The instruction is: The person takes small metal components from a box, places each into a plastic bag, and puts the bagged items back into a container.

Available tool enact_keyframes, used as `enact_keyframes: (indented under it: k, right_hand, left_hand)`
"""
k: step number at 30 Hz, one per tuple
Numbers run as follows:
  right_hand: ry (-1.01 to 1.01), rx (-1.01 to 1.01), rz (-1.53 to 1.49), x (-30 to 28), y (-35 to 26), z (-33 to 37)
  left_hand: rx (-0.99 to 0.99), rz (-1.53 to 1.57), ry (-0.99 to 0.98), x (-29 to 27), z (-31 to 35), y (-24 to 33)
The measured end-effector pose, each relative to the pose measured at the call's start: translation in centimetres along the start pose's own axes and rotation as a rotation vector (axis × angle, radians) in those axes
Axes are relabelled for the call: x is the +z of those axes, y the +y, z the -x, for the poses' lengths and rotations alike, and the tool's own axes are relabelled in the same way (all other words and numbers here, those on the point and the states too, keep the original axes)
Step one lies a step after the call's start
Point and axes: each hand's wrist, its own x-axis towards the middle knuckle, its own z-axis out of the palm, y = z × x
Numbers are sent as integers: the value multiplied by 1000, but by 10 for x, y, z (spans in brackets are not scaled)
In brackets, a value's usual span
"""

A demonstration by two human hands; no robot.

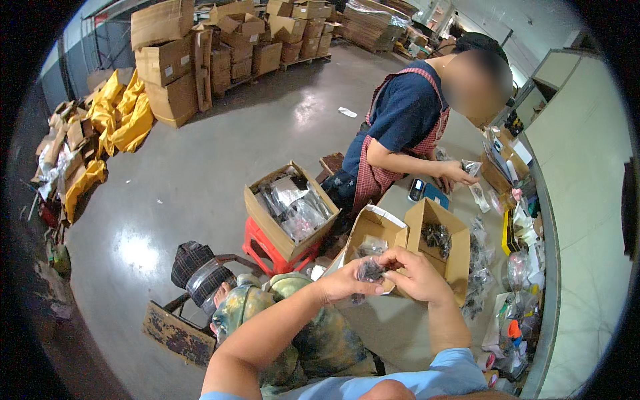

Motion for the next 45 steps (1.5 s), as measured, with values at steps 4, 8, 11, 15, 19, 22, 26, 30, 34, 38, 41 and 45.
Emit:
enact_keyframes:
  k: [4, 8, 11, 15, 19, 22, 26, 30, 34, 38, 41, 45]
  right_hand:
    - [-34, -146, 65, 5, -6, -7]
    - [-109, -284, 301, 16, -7, -11]
    - [-198, -333, 428, 15, -10, -11]
    - [-127, -371, 411, 13, -4, -8]
    - [50, -242, 46, 15, 9, -1]
    - [204, -119, 79, 11, 28, 4]
    - [345, 58, -19, 17, 33, 7]
    - [444, 32, -145, 27, 47, 6]
    - [456, 130, -282, 37, 54, 4]
    - [376, -12, -166, 36, 47, 1]
    - [286, -143, -39, 33, 52, 4]
    - [257, -139, -121, 29, 55, 13]
  left_hand:
    - [-49, -29, 17, 3, 7, 4]
    - [32, 13, -75, 3, 4, 7]
    - [-15, -30, -155, -6, 3, 4]
    - [-27, -54, -133, -3, 4, 11]
    - [99, -1, 2, -3, 0, 8]
    - [130, -88, 138, -8, -5, 9]
    - [203, -341, 294, -10, -6, 6]
    - [260, -368, 437, -6, -5, 0]
    - [360, -602, 499, 0, 0, 6]
    - [364, -763, 471, 3, 1, 10]
    - [325, -755, 432, 4, -1, 9]
    - [334, -645, 395, 4, -2, 6]
